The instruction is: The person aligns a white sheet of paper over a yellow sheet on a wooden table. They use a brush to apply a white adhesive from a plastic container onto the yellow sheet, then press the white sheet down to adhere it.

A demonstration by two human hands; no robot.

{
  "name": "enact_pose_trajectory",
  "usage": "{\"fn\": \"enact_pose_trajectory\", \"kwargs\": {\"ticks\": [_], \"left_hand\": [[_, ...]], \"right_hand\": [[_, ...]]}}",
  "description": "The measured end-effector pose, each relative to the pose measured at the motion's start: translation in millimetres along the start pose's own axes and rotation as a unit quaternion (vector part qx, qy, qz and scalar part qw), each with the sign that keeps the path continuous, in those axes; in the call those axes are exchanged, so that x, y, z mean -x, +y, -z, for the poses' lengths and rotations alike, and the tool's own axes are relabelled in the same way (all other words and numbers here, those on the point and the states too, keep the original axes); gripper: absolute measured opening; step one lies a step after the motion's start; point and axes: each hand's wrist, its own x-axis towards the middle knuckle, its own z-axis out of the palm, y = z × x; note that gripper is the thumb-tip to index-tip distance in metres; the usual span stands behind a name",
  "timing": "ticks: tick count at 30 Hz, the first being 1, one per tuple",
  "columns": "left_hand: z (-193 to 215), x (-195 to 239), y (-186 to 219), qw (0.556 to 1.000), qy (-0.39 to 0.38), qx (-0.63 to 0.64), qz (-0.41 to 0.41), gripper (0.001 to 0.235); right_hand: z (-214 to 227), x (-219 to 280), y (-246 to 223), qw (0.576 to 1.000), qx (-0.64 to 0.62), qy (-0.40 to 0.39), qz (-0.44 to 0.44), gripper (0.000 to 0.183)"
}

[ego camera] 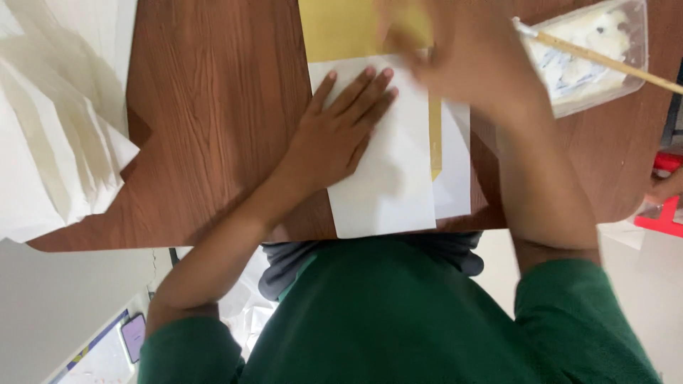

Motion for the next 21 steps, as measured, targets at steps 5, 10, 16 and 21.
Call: {"fn": "enact_pose_trajectory", "kwargs": {"ticks": [5, 10, 16, 21], "left_hand": [[-4.8, -6.6, -23.9, 0.998, 0.032, -0.029, -0.048, 0.066], [1.2, -15.3, -33.3, 0.986, 0.106, -0.068, -0.106, 0.047], [9.8, -13.9, -25.9, 0.986, 0.108, -0.063, -0.108, 0.041], [-0.3, -25.0, -5.0, 0.98, 0.154, -0.096, -0.079, 0.042]], "right_hand": [[-46.0, 54.5, -61.2, 0.968, -0.17, -0.117, 0.139, 0.009], [-108.1, 104.5, -55.9, 0.982, 0.016, -0.137, 0.133, 0.055], [-140.2, 152.2, -85.6, 0.957, 0.115, -0.176, 0.198, 0.067], [-132.5, 162.9, -99.9, 0.97, 0.001, -0.153, 0.19, 0.058]]}}
